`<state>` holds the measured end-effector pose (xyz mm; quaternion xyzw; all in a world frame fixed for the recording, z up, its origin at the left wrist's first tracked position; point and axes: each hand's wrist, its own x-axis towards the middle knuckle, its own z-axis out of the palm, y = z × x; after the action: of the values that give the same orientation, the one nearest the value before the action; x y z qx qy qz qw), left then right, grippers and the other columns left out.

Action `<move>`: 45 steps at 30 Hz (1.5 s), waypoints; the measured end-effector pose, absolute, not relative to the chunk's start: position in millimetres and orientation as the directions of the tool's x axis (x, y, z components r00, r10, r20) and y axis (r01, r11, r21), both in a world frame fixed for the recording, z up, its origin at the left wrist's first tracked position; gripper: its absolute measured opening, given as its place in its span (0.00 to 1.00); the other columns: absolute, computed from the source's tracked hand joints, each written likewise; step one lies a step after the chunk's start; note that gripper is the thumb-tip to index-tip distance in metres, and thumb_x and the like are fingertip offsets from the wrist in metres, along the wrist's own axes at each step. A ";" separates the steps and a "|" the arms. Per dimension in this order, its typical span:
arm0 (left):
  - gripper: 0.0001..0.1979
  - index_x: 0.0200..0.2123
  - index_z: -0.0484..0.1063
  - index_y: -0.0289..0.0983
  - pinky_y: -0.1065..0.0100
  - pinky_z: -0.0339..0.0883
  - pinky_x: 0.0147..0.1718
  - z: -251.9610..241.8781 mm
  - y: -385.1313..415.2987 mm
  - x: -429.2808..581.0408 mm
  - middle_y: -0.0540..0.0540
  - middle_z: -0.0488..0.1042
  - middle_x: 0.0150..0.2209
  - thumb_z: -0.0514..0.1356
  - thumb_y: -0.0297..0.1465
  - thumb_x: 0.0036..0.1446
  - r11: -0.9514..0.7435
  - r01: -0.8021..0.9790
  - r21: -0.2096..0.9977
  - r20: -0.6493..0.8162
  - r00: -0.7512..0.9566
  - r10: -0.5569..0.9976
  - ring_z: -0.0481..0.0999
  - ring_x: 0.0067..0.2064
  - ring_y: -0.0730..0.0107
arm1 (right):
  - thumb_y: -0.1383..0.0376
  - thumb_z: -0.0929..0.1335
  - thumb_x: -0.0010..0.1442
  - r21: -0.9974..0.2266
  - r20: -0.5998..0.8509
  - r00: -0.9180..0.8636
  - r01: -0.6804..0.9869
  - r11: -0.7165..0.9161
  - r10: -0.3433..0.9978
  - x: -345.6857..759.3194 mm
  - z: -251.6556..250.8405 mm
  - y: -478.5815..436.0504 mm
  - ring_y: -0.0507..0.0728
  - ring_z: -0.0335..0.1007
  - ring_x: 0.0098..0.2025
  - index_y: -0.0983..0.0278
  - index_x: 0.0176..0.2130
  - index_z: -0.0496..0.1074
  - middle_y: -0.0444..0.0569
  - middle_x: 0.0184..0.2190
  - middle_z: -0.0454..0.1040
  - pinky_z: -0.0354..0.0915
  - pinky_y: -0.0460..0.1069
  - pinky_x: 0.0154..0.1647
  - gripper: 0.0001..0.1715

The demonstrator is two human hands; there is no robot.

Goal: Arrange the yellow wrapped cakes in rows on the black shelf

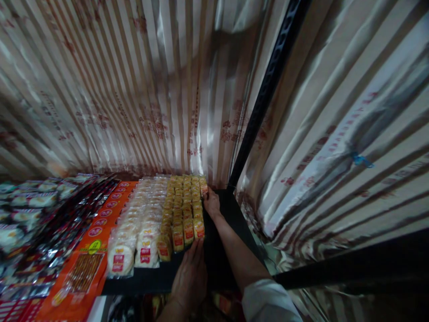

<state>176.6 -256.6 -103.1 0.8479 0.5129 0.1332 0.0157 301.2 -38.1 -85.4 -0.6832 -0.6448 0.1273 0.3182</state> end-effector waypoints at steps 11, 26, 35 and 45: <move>0.29 0.63 0.50 0.30 0.58 0.62 0.54 -105.2 -255.7 177.1 0.40 0.53 0.64 0.46 0.27 0.58 -0.479 0.870 0.120 0.247 0.441 0.863 0.53 0.64 0.56 | 0.70 0.60 0.59 -0.620 0.290 0.158 0.782 0.060 0.944 291.5 -89.0 -36.3 0.56 0.69 0.47 0.68 0.55 0.66 0.54 0.46 0.75 0.58 0.49 0.52 0.24; 0.26 0.61 0.56 0.30 0.60 0.62 0.52 -99.3 -257.1 179.1 0.39 0.57 0.63 0.47 0.32 0.61 -0.478 0.876 0.066 0.257 0.448 0.857 0.55 0.63 0.56 | 0.66 0.64 0.55 -0.747 0.241 0.314 0.664 -0.031 0.918 297.6 -89.2 -35.6 0.59 0.68 0.47 0.68 0.51 0.66 0.55 0.46 0.74 0.61 0.51 0.50 0.23; 0.27 0.62 0.54 0.30 0.61 0.61 0.55 -97.9 -258.4 176.5 0.40 0.54 0.64 0.46 0.30 0.60 -0.491 0.865 0.109 0.184 0.468 0.865 0.52 0.65 0.58 | 0.60 0.64 0.55 -0.838 0.284 0.342 0.543 0.058 0.896 302.0 -72.8 -65.4 0.60 0.66 0.48 0.69 0.50 0.66 0.58 0.47 0.72 0.62 0.54 0.50 0.25; 0.22 0.57 0.61 0.30 0.60 0.58 0.56 -88.5 -263.5 170.8 0.39 0.61 0.61 0.44 0.30 0.62 -0.538 0.832 0.138 0.201 0.508 0.837 0.54 0.64 0.60 | 0.53 0.57 0.62 -0.930 0.147 0.309 0.366 0.025 0.940 307.8 -78.0 -282.2 0.55 0.69 0.30 0.62 0.39 0.64 0.48 0.27 0.71 0.67 0.49 0.33 0.18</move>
<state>170.8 -263.5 -88.5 0.8683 0.4806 0.1224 0.0118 307.8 -282.2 -78.0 -0.6366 -0.5128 0.2870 0.4994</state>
